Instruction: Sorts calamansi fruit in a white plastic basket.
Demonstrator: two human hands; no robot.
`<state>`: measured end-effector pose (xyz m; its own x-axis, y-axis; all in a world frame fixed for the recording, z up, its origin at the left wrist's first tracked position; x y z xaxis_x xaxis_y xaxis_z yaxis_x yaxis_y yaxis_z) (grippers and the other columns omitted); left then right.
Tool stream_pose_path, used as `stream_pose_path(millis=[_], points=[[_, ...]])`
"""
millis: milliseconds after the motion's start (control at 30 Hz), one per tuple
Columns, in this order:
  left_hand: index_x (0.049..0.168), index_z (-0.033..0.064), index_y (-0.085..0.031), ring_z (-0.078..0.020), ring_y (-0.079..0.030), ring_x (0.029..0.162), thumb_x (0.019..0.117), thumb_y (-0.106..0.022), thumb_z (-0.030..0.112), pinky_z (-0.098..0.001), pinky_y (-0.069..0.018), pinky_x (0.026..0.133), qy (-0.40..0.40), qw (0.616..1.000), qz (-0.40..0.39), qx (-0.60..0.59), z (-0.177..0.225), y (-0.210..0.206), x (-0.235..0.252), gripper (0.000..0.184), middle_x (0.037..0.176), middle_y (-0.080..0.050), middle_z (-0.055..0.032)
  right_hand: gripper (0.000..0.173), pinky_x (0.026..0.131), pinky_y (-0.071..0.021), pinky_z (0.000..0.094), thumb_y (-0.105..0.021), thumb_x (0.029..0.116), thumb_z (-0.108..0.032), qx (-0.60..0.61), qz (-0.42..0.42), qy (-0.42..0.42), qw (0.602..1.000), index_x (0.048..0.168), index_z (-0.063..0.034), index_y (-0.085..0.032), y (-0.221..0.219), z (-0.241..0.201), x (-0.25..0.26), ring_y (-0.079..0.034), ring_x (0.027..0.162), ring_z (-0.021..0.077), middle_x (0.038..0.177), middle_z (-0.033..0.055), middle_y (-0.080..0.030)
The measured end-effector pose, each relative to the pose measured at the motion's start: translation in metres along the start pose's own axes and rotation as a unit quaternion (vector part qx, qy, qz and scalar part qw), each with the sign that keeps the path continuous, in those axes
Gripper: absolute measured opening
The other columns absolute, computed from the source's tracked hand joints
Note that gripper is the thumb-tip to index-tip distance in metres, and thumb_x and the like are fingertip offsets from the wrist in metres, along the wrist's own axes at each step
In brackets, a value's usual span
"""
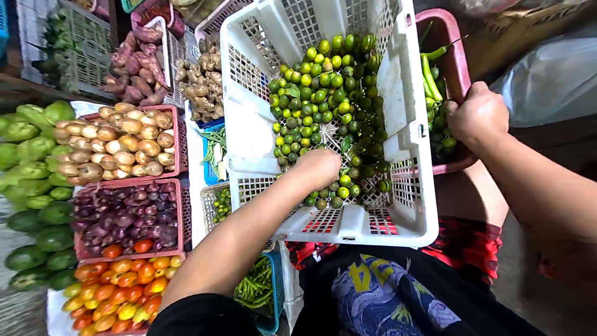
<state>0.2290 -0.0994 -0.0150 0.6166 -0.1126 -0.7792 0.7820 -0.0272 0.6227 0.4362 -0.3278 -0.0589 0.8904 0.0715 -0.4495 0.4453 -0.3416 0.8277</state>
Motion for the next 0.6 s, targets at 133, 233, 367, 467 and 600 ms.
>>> stream_pose_path(millis=[133, 233, 367, 467, 600], points=[[0.121, 0.0063, -0.069, -0.0317, -0.067, 0.111, 0.1044, -0.059, 0.037, -0.0547, -0.0559, 0.093, 0.022, 0.995, 0.066, -0.066, -0.026, 0.026, -0.047, 0.036, 0.121, -0.067, -0.0143, 0.048, 0.082, -0.0467, 0.0762, -0.054, 0.1015, -0.036, -0.002, 0.0, 0.002, 1.0, 0.128, 0.0039, -0.052, -0.001, 0.001, 0.002, -0.061, 0.111, 0.0593, 0.115, 0.0387, -0.063], [0.123, 0.0104, -0.069, -0.0278, -0.068, 0.104, 0.1051, -0.059, 0.038, -0.0556, -0.0564, 0.091, 0.117, 0.965, 0.183, -0.146, -0.086, 0.054, -0.159, 0.034, 0.117, -0.068, -0.0109, 0.049, 0.082, -0.0458, 0.077, -0.055, 0.1014, -0.037, 0.007, -0.003, 0.001, 1.0, 0.128, 0.0047, -0.051, -0.001, 0.003, 0.001, -0.06, 0.112, 0.0599, 0.116, 0.0398, -0.062], [0.125, 0.0231, -0.068, -0.0301, -0.07, 0.094, 0.0991, -0.057, 0.059, -0.0646, -0.0555, 0.078, 0.323, 0.919, 0.176, -0.145, -0.179, -0.006, -0.289, 0.046, 0.109, -0.071, -0.0087, 0.05, 0.081, -0.0457, 0.0773, -0.055, 0.1014, -0.036, 0.003, -0.005, 0.005, 1.0, 0.127, 0.0059, -0.05, -0.002, 0.004, 0.002, -0.06, 0.111, 0.0612, 0.115, 0.0404, -0.061], [0.142, 0.0162, -0.06, -0.0474, -0.06, 0.12, 0.0938, -0.064, 0.062, -0.0756, -0.0458, 0.092, 0.392, 0.901, 0.147, -0.113, -0.183, -0.02, -0.299, 0.066, 0.138, -0.059, -0.0225, 0.049, 0.081, -0.0458, 0.0774, -0.054, 0.1015, -0.036, 0.001, -0.001, 0.004, 1.0, 0.128, 0.0057, -0.05, -0.003, 0.003, 0.0, -0.06, 0.111, 0.0611, 0.115, 0.0405, -0.061], [0.133, 0.009, -0.066, -0.0403, -0.064, 0.115, 0.1005, -0.068, 0.028, -0.0633, -0.0518, 0.095, 0.214, 0.939, 0.244, -0.109, -0.098, 0.049, -0.198, 0.038, 0.129, -0.064, -0.0197, 0.05, 0.082, -0.0461, 0.0765, -0.054, 0.1023, -0.036, -0.004, 0.005, 0.002, 1.0, 0.129, 0.0057, -0.05, -0.001, 0.001, -0.002, -0.061, 0.111, 0.0598, 0.115, 0.0402, -0.061]])
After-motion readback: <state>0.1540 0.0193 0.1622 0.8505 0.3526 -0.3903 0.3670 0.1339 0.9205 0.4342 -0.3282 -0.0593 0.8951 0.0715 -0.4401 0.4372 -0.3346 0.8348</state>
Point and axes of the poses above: each hand's wrist, its own x-axis towards the middle knuckle, its own y-axis out of the back of the hand, z = x × y, the point moved 10 cm from there along x, towards the middle knuckle
